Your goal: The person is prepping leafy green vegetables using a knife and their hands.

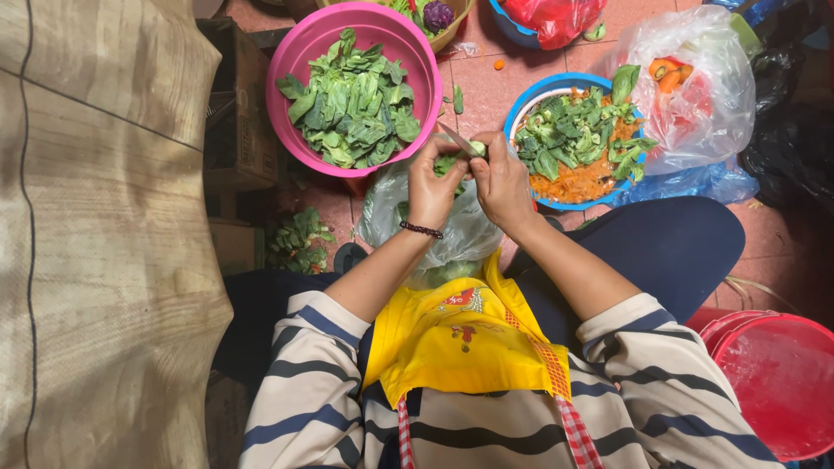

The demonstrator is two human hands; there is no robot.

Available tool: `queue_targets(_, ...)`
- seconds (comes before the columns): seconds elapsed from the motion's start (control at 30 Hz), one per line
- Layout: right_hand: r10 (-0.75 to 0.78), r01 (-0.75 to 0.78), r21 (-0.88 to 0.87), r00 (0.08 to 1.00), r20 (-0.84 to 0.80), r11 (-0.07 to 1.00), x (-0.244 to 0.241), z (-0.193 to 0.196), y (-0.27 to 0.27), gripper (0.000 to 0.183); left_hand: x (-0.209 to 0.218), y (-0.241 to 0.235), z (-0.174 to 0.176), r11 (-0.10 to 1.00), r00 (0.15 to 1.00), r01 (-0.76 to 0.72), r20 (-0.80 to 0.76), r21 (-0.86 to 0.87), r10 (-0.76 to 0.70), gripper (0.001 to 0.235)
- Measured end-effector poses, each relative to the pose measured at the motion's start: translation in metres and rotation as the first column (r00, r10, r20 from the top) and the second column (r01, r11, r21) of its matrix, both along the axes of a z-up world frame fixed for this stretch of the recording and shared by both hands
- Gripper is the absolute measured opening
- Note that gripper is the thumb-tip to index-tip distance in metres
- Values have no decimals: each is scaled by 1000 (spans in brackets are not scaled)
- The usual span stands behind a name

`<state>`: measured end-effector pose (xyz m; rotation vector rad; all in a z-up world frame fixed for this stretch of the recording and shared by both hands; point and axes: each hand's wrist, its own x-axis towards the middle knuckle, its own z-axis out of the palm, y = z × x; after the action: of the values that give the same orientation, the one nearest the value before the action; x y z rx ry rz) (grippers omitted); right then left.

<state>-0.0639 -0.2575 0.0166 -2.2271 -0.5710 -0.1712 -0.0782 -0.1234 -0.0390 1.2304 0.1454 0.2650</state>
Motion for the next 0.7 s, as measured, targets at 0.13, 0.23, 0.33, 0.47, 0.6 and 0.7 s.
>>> queue_targets(0.13, -8, 8, 11, 998, -66, 1000, 2, 8, 1, 38, -6, -1, 7, 998, 999, 30, -26, 57, -28, 17)
queue_targets(0.23, -39, 50, 31, 963, -267, 998, 10, 18, -8, 35, -14, -4, 24, 986, 989, 143, -37, 90, -140, 19)
queue_targets(0.33, -109, 129, 40, 935, -336, 991, 44, 5, -39, 41, -11, -1, 44, 971, 971, 238, -40, 33, -237, 23)
queue_targets(0.47, -432, 373, -474, 902, -16, 797, 63, 17, -86, 71, -8, 11, 56, 852, 987, 142, -7, 504, -160, 37)
queue_targets(0.6, 54, -53, -146, 999, 2, 988, 44, 46, -74, 46, -1, 13, 47, 830, 981, 182, -156, 527, -116, 40)
queue_targets(0.7, 200, -199, 29, 980, -23, 979, 35, 19, -49, 37, 1, 10, 45, 857, 969, 247, -135, 453, -208, 43)
